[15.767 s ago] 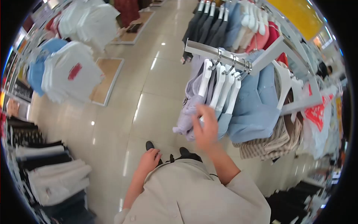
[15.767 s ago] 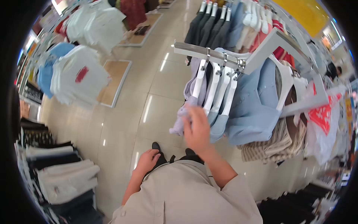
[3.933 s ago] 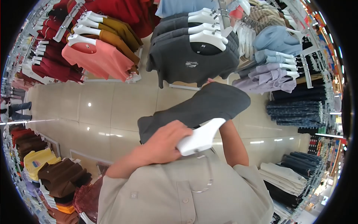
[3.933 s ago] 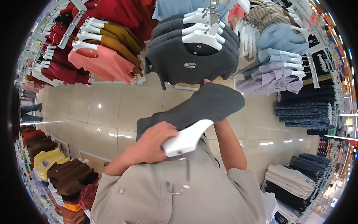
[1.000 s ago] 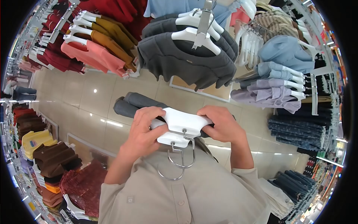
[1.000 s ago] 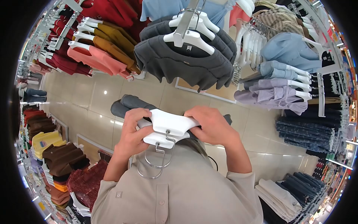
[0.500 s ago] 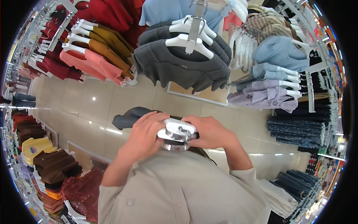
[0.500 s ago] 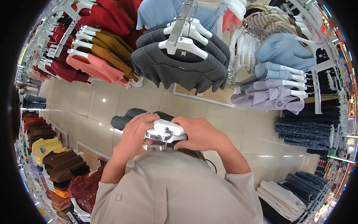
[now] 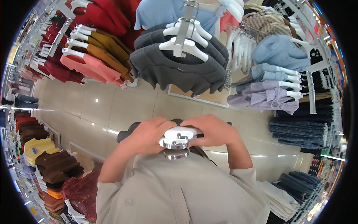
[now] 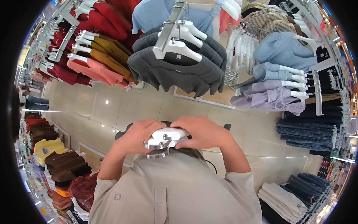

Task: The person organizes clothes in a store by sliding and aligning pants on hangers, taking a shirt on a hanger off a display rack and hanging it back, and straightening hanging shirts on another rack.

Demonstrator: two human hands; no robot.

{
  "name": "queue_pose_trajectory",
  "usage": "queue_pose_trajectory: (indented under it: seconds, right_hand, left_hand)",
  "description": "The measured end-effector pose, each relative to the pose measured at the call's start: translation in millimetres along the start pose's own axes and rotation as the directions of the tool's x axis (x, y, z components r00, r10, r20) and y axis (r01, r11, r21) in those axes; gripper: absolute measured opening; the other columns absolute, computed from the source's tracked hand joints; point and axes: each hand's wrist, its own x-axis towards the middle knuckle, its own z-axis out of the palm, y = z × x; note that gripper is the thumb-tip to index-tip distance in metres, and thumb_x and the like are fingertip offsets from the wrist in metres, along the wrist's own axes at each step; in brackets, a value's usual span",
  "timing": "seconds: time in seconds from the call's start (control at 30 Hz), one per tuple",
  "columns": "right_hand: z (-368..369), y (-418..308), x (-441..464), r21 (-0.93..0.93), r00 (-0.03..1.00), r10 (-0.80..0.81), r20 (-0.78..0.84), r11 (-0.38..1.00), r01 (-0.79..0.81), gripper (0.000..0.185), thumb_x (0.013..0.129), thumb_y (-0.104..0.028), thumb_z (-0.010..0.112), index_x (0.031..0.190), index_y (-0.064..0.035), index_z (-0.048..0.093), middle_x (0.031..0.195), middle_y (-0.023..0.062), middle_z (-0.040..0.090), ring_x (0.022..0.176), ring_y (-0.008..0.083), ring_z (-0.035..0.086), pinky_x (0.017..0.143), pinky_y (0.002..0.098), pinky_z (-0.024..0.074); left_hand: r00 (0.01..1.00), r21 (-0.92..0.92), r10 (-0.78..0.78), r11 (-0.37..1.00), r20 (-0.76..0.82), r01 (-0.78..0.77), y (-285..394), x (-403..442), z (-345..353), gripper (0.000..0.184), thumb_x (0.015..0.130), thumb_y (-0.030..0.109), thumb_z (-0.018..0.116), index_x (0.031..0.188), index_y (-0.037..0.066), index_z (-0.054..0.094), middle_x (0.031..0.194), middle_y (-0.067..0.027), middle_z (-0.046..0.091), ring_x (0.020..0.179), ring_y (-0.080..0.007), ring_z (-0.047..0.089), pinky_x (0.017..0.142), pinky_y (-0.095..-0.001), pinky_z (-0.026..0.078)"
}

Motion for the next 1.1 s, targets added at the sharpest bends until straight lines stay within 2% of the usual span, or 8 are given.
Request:
queue_pose_trajectory:
  seconds: [0.03, 0.1, 0.17, 0.27, 0.33, 0.47, 0.8, 1.1]
  right_hand:
    - [-10, 3, 1, 0.071, 0.999, -0.025, -0.046, 0.997, 0.028, 0.056, 0.071, -0.026, 0.089, 0.119, -0.0076, 0.066, 0.114, 0.0105, 0.071, 0.101, 0.0325, 0.068, 0.088, 0.0387, 0.0543]
    - [-34, 12, 14, -0.156, 0.945, -0.045, -0.324, 0.988, -0.006, 0.059, 0.074, -0.029, 0.089, 0.123, -0.0064, 0.066, 0.125, 0.0139, 0.066, 0.114, 0.0352, 0.064, 0.098, 0.0367, 0.0510]
    - [-48, 51, 38, -0.259, 0.799, -0.108, -0.591, 0.964, -0.061, 0.060, 0.080, -0.033, 0.084, 0.128, -0.0055, 0.062, 0.123, 0.0146, 0.065, 0.115, 0.0361, 0.061, 0.097, 0.0431, 0.0508]
    - [-61, 104, 71, -0.499, 0.761, -0.200, -0.617, 0.847, -0.183, 0.057, 0.083, -0.027, 0.081, 0.131, -0.0050, 0.059, 0.117, 0.0158, 0.065, 0.109, 0.0358, 0.062, 0.093, 0.0437, 0.0519]
    - [-56, 122, 83, -0.475, 0.832, -0.087, -0.549, 0.851, -0.225, 0.052, 0.085, -0.023, 0.078, 0.129, -0.0050, 0.058, 0.110, 0.0148, 0.065, 0.102, 0.0347, 0.064, 0.087, 0.0442, 0.0528]
    - [-37, 110, 77, -0.384, 0.877, -0.048, -0.478, 0.909, -0.160, 0.035, 0.086, -0.020, 0.072, 0.116, -0.0052, 0.060, 0.094, 0.0115, 0.061, 0.092, 0.0327, 0.064, 0.077, 0.0464, 0.0533]
    - [-31, 84, 53, -0.304, 0.888, 0.000, -0.460, 0.940, -0.157, 0.032, 0.086, -0.013, 0.070, 0.116, -0.0044, 0.062, 0.093, 0.0116, 0.059, 0.088, 0.0317, 0.064, 0.070, 0.0455, 0.0514]
    - [-32, 81, 53, -0.292, 0.878, 0.075, -0.473, 0.927, -0.237, 0.033, 0.086, -0.012, 0.070, 0.118, -0.0057, 0.063, 0.097, 0.0120, 0.059, 0.092, 0.0325, 0.063, 0.072, 0.0448, 0.0525]
  left_hand:
    - [1.000, 0.003, -0.007, 1.000, 0.000, 0.007, 1, 0, 2, 0.058, 0.066, 0.013, 0.082, 0.121, 0.007, 0.063, 0.095, -0.0125, 0.065, 0.086, -0.0361, 0.065, 0.074, -0.0437, 0.053]
    - [1.000, 0.015, -0.025, 1.000, 0.006, 0.025, 4, 0, 5, 0.058, 0.064, 0.012, 0.081, 0.119, 0.006, 0.063, 0.094, -0.0126, 0.065, 0.086, -0.0359, 0.065, 0.074, -0.0435, 0.053]
    - [0.999, 0.039, -0.040, 0.998, 0.019, 0.039, 9, 3, 8, 0.059, 0.061, 0.011, 0.081, 0.117, 0.006, 0.064, 0.093, -0.0127, 0.065, 0.085, -0.0356, 0.065, 0.073, -0.0432, 0.053]
    - [0.999, 0.054, 0.032, 0.998, -0.031, -0.031, 18, 11, 19, 0.058, 0.058, 0.011, 0.080, 0.114, 0.006, 0.066, 0.093, -0.0125, 0.066, 0.086, -0.0351, 0.066, 0.074, -0.0424, 0.054]
    - [0.998, 0.097, 0.011, 0.995, -0.058, -0.005, 26, 16, 20, 0.057, 0.057, 0.010, 0.079, 0.112, 0.005, 0.067, 0.095, -0.0118, 0.067, 0.087, -0.0345, 0.067, 0.074, -0.0414, 0.054]
    - [0.991, 0.144, -0.025, 0.989, -0.133, 0.044, 30, 20, 20, 0.052, 0.056, 0.010, 0.079, 0.107, 0.005, 0.069, 0.094, -0.0104, 0.067, 0.087, -0.0325, 0.067, 0.074, -0.0409, 0.054]
    - [0.971, 0.210, 0.026, 0.977, -0.236, 0.024, 13, 41, 7, 0.044, 0.058, 0.012, 0.082, 0.100, 0.005, 0.070, 0.090, -0.0083, 0.067, 0.080, -0.0287, 0.066, 0.071, -0.0386, 0.052]
    - [0.982, 0.216, 0.126, 0.972, -0.142, -0.093, -13, 64, -16, 0.045, 0.060, 0.011, 0.081, 0.103, 0.006, 0.068, 0.090, -0.0083, 0.065, 0.080, -0.0302, 0.065, 0.071, -0.0399, 0.052]
